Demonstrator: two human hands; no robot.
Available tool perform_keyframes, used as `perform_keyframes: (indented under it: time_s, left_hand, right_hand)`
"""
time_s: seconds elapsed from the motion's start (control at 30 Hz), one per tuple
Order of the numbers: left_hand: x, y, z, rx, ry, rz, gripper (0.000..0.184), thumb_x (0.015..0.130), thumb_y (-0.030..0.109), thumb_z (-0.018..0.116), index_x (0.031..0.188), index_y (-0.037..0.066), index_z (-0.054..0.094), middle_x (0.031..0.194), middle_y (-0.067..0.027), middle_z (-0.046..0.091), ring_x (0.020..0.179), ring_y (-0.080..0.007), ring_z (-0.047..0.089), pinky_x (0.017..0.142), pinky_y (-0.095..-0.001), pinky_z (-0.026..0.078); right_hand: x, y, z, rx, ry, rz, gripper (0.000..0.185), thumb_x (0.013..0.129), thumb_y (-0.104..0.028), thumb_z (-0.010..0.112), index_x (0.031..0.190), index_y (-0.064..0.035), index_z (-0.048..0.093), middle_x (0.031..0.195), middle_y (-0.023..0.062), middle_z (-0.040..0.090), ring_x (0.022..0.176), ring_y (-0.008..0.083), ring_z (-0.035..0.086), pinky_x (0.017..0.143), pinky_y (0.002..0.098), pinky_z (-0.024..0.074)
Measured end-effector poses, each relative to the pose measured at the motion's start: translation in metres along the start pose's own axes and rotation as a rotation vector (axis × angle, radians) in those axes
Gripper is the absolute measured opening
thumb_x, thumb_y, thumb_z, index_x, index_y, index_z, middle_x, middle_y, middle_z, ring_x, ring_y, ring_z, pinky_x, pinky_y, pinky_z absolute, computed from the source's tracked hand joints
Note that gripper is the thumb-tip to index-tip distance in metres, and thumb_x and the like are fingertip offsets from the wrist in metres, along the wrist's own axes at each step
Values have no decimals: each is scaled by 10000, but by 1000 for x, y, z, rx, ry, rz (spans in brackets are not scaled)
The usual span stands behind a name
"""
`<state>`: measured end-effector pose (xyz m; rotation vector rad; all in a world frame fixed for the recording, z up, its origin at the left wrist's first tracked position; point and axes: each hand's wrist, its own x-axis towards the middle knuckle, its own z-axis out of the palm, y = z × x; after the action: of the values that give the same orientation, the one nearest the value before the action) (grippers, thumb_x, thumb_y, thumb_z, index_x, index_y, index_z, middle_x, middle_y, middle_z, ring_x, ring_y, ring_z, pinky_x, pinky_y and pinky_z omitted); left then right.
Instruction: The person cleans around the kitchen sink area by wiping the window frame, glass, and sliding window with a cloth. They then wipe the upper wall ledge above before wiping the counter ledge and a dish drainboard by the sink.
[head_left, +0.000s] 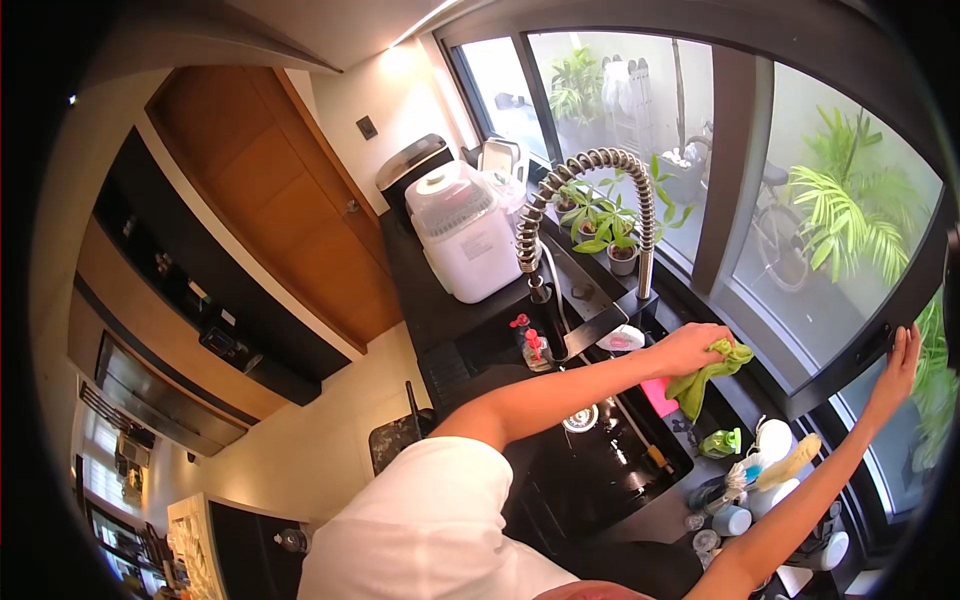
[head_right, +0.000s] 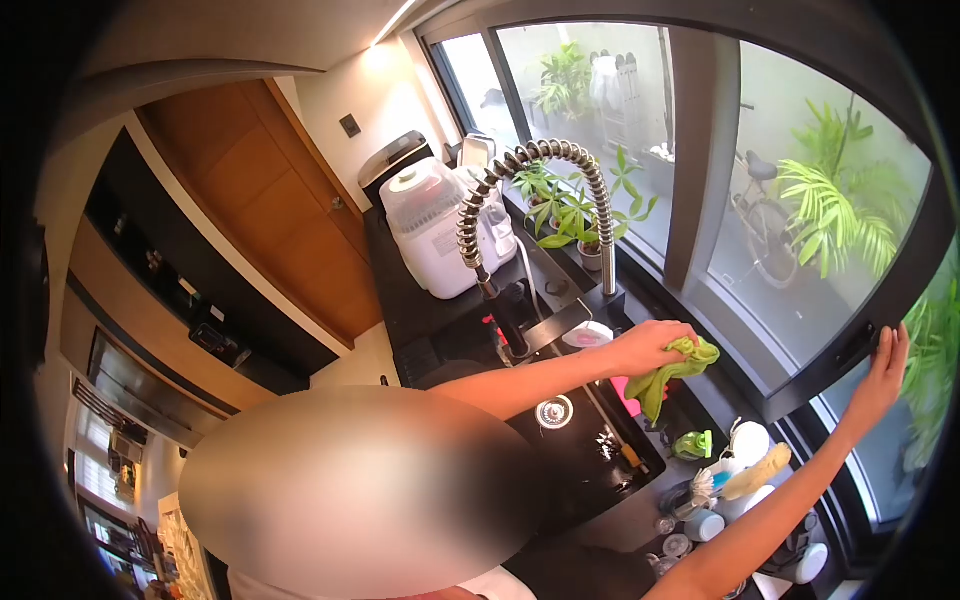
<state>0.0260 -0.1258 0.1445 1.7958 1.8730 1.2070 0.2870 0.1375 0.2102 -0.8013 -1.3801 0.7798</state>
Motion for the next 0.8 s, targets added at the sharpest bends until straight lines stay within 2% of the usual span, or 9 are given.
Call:
perform_keyframes:
  time_s: [0.13,0.17,0.27,0.3,0.4,0.43,0.53,0.63,0.8]
  left_hand:
    - [-20,18,-21,47,-39,-159,300,896,331,577,988,46,594,878,-177,645,847,-358,625,745,-407,467]
    - [-22,19,-21,51,9,-154,358,906,391,572,948,36,595,789,-183,639,758,-335,633,703,-398,468]
    - [-21,27,-25,12,4,-218,356,915,376,570,926,20,591,764,-185,624,708,-280,620,683,-367,469]
    - [-21,28,-25,-19,11,-207,347,932,355,557,923,10,587,737,-155,616,680,-200,595,669,-335,469]
    - [-23,33,-24,-181,33,-177,330,946,339,544,934,12,593,724,-107,619,690,-143,574,674,-315,473]
    - [-23,34,-23,-231,24,-191,329,953,336,537,941,12,597,740,-61,621,729,-102,561,691,-293,471]
    - [-19,31,-16,-252,41,-217,319,956,329,536,930,16,596,773,-46,620,760,-86,555,712,-280,466]
    - [-14,39,-7,-400,49,-216,318,958,333,539,942,18,585,815,-22,597,789,-80,534,733,-268,452]
    - [1,96,-5,-694,7,-130,240,972,285,549,986,47,575,867,25,575,806,-38,511,741,-221,437]
  right_hand:
    - [1,0,-1,-67,-11,-54,411,970,-295,554,1295,-44,553,1200,114,608,1069,165,588,905,296,477]
    - [1,1,-3,-99,-9,-71,408,970,-293,552,1293,-44,554,1192,112,614,1061,161,591,903,296,479]
    - [2,4,-1,-133,3,-103,399,973,-288,546,1289,-45,558,1166,108,629,1038,153,601,894,294,484]
    - [2,5,1,-111,14,-104,397,974,-287,545,1287,-44,559,1158,107,633,1031,152,603,889,293,485]
    - [-2,2,2,-96,24,-104,394,975,-287,542,1289,-51,558,1146,105,640,1024,142,606,881,282,480]
    - [-3,0,2,-101,23,-110,393,975,-287,542,1291,-54,557,1144,103,642,1024,139,605,879,276,477]
    - [-2,0,1,-156,30,-72,386,971,-297,549,1289,-77,562,1140,110,650,1033,148,611,885,274,468]
    - [-3,-1,2,-194,60,-134,357,955,-318,565,1247,-114,592,1107,140,670,1016,189,635,884,303,469]
    - [-17,-26,6,-153,105,-162,320,942,-295,588,1198,-107,625,1011,145,691,942,212,661,834,318,482]
